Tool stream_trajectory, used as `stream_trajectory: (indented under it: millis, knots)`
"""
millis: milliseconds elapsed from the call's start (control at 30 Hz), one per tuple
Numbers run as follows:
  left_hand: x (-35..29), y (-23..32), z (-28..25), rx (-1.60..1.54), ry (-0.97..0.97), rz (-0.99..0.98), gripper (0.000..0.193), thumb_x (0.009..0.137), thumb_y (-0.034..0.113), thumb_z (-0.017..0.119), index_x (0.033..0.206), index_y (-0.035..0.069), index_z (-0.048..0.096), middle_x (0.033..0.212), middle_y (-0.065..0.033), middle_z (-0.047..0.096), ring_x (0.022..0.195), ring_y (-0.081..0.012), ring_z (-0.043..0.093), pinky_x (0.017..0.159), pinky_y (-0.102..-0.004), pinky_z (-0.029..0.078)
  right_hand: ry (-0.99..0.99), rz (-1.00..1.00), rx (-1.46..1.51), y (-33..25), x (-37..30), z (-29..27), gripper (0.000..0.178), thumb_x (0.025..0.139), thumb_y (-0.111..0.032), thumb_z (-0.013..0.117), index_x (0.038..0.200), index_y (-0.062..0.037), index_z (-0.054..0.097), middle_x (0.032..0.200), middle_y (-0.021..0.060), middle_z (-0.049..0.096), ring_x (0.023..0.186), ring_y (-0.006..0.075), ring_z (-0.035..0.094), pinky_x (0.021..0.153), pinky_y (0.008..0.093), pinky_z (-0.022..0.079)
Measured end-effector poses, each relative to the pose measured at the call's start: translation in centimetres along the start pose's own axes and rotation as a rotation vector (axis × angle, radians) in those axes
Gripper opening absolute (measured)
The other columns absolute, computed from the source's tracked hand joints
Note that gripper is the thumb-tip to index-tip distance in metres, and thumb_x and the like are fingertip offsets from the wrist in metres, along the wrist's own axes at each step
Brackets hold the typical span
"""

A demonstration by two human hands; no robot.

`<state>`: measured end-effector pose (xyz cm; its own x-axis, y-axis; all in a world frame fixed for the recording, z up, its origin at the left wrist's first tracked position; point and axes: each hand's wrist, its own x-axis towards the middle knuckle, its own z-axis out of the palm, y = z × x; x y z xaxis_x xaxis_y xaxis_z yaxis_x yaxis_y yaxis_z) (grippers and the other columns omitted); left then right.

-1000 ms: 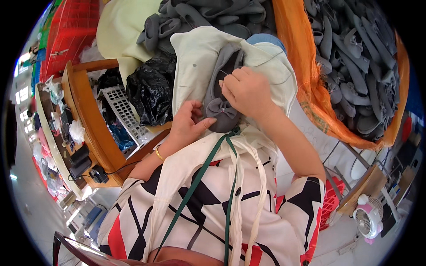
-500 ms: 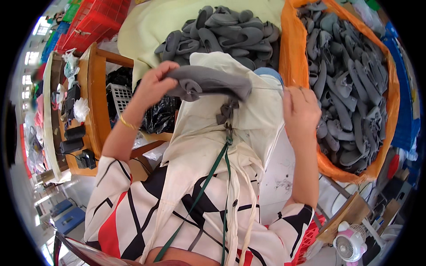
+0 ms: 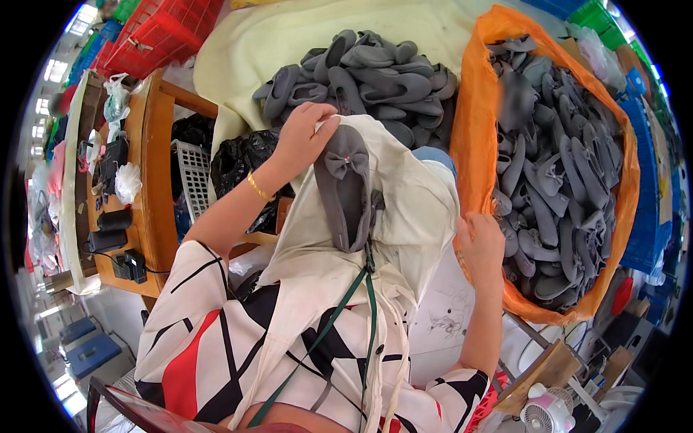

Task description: The person sits on the floor and hand-sews grey slipper uppers using a needle and thread. They stitch the edges of the slipper material, pulling the thread tight after each stitch, and handle multiple slipper components from a pile on their lap.

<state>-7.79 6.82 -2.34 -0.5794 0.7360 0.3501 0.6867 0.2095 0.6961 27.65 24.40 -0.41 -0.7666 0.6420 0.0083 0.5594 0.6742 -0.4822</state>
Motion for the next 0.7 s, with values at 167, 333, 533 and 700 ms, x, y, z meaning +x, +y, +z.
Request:
stream_trajectory:
  millis: [167,333,533,700]
  knots:
    - [-2.6,2.7,-2.3,0.092,-0.21,0.062,0.025,0.085,0.028,0.074,0.091,0.006,0.065,0.091,-0.0127,0.06,0.09,-0.0331,0.057,0.078,-0.0421,0.049,0.118,-0.054,0.339,-4.8,5.6,2.9,0.018,0.091,-0.012,0.068,0.105,-0.0006,0.067,0.087,0.0111,0.065,0.081,0.0223,0.064,0.073,0.0329,0.051]
    - [-3.7,3.5,-1.8,0.149,-0.268,0.027,0.027,0.075,0.018,0.078,0.092,0.006,0.061,0.097,-0.0117,0.059,0.095,-0.0325,0.056,0.081,-0.0414,0.048,0.055,-0.245,0.585,-12.4,10.3,8.0,0.028,0.083,-0.008,0.073,0.109,-0.0025,0.066,0.094,0.0092,0.064,0.086,0.0244,0.062,0.075,0.033,0.051]
    - [-5.0,1.7,-0.9,0.196,-0.147,0.158,0.028,0.071,0.008,0.076,0.092,0.005,0.059,0.088,-0.0086,0.061,0.084,-0.0304,0.058,0.074,-0.0392,0.05,-0.055,-0.453,0.421,-13.2,10.7,11.2,0.028,0.078,-0.008,0.077,0.104,-0.0049,0.066,0.083,0.009,0.056,0.078,0.029,0.057,0.067,0.0391,0.048]
    - [-5.7,1.1,-0.2,0.154,-0.037,0.181,0.028,0.07,0.007,0.077,0.092,0.006,0.06,0.08,-0.0066,0.061,0.074,-0.0287,0.059,0.067,-0.0385,0.05,0.055,-0.444,0.397,-13.1,9.6,12.4,0.027,0.076,-0.005,0.079,0.1,-0.007,0.067,0.079,0.0085,0.054,0.073,0.0282,0.055,0.062,0.0393,0.045]
